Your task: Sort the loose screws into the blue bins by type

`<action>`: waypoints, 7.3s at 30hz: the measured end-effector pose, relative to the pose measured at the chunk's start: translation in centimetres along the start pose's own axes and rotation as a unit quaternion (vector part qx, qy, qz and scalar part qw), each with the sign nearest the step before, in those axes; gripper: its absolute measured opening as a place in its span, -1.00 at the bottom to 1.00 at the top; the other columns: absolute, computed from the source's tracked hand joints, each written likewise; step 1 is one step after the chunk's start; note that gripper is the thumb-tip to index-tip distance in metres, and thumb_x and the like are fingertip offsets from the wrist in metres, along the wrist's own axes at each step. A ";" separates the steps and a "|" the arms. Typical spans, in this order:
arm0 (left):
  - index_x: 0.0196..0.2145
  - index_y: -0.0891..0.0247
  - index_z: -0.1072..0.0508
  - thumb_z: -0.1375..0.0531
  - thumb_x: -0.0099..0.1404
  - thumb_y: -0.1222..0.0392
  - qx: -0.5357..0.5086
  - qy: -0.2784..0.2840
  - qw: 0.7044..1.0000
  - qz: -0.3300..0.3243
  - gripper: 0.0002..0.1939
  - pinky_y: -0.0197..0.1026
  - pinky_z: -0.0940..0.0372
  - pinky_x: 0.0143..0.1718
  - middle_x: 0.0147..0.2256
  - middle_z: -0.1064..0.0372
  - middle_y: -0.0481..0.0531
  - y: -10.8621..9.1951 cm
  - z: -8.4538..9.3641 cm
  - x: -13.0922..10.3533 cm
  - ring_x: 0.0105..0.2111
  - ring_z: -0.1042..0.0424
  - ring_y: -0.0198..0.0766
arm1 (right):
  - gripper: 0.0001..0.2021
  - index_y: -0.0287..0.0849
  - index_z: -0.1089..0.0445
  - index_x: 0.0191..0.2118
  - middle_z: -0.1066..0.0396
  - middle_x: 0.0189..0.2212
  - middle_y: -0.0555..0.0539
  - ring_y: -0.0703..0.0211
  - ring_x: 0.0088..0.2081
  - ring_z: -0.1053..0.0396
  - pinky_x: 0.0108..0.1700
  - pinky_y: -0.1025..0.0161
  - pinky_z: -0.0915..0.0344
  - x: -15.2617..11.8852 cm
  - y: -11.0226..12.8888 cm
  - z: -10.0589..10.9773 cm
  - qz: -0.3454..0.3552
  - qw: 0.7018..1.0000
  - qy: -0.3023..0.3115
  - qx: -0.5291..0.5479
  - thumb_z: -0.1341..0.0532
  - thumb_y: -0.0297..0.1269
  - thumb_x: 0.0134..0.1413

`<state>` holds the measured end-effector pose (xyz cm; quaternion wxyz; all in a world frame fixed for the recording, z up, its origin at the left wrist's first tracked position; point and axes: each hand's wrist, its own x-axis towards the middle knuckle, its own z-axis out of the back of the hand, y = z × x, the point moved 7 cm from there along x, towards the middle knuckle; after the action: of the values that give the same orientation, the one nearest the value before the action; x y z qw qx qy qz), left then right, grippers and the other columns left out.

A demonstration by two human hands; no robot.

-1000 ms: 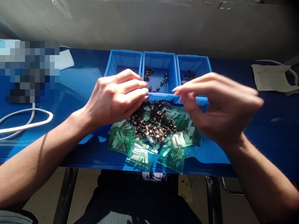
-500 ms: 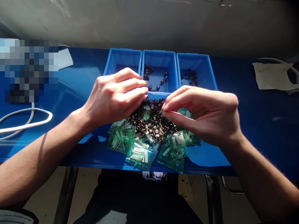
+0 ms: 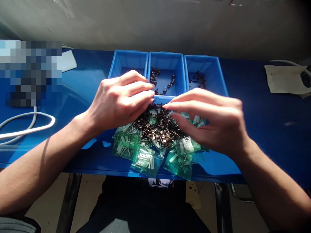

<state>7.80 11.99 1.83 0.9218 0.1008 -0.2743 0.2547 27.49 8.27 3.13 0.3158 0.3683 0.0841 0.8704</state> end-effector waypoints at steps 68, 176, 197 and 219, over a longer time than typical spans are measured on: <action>0.07 0.19 -0.61 -0.29 0.61 0.21 0.041 -0.025 0.998 -0.040 -0.85 0.02 -0.68 -0.14 0.08 -0.70 0.02 -0.4 0.1 -0.1 0.07 -0.71 0.02 | -0.64 0.19 -0.72 0.17 -0.60 0.29 -0.05 -0.23 0.40 -0.53 0.47 -0.30 -0.56 -0.6 -2.6 0.3 -0.192 0.935 -0.137 0.265 -0.53 -0.32 0.33; 0.07 0.11 -0.66 -0.23 0.62 0.16 0.022 0.004 1.000 -0.013 -0.79 0.06 -0.69 -0.11 0.09 -0.69 0.00 0.0 -0.1 0.0 0.11 -0.70 0.04 | -0.80 -0.25 -0.67 0.07 -0.66 -0.10 -0.19 0.08 -0.17 -0.58 -0.17 0.10 -0.60 -0.8 0.0 -2.3 0.084 0.983 0.143 -0.079 -0.28 -0.47 0.52; 0.11 0.27 -0.60 -0.23 0.65 0.19 0.072 -0.014 0.996 -0.057 -0.79 -0.02 -0.66 -0.17 0.08 -0.69 0.05 -0.7 0.3 0.1 0.06 -0.69 -0.03 | -0.53 0.23 -0.64 0.29 -0.50 0.42 -0.06 -0.22 0.44 -0.46 0.40 -0.23 -0.59 -0.1 -2.2 0.7 -0.148 0.977 -0.050 0.146 -0.41 -0.41 0.40; 0.06 0.33 -0.61 -0.20 0.66 0.23 0.043 -0.012 0.997 -0.061 -0.80 0.02 -0.69 -0.15 0.05 -0.69 0.10 -0.7 0.3 0.1 0.01 -0.67 -0.02 | -0.87 -0.11 -0.70 0.02 -0.61 0.13 -0.27 0.04 -0.09 -0.62 -0.03 -0.03 -0.68 -0.3 -4.3 0.8 0.017 0.993 0.033 -0.112 -0.37 -0.33 0.52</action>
<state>8.10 11.35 2.07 0.9271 0.1604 -0.2673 0.2082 30.34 11.37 1.88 0.3375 0.3028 -0.0093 0.8912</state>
